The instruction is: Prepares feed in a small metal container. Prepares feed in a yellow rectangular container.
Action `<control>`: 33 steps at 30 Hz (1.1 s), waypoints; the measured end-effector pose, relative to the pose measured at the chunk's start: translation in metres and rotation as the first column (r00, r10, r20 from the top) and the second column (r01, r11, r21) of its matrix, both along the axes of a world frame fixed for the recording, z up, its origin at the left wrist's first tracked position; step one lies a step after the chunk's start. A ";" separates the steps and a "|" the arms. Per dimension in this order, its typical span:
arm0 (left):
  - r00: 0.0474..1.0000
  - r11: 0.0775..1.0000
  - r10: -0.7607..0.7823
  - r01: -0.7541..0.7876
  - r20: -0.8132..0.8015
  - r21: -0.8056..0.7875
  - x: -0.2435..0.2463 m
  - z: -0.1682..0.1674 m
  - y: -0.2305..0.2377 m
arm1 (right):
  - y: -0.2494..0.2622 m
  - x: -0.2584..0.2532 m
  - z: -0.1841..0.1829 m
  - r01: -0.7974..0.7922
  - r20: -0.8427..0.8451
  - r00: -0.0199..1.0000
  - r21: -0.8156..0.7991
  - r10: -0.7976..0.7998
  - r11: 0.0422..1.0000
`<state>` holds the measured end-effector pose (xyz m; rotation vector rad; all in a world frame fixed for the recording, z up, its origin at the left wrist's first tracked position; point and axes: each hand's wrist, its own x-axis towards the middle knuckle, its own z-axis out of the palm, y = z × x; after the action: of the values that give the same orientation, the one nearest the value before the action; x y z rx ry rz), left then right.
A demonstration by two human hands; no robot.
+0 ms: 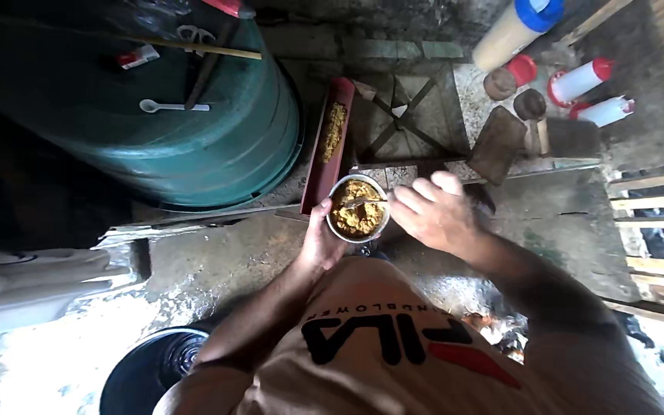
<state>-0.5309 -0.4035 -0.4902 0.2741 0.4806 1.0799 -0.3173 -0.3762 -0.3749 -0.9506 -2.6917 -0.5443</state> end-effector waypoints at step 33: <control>0.978 0.984 0.168 -0.158 -0.127 0.084 0.225 -0.002 -0.056 | -0.063 0.226 -0.046 0.163 -0.200 0.964 -0.084 -0.177 0.983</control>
<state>-0.3064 -0.4590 -0.4922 0.3791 0.5913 1.2462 -0.0915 -0.4395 -0.4210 -1.1944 -2.4715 -0.3653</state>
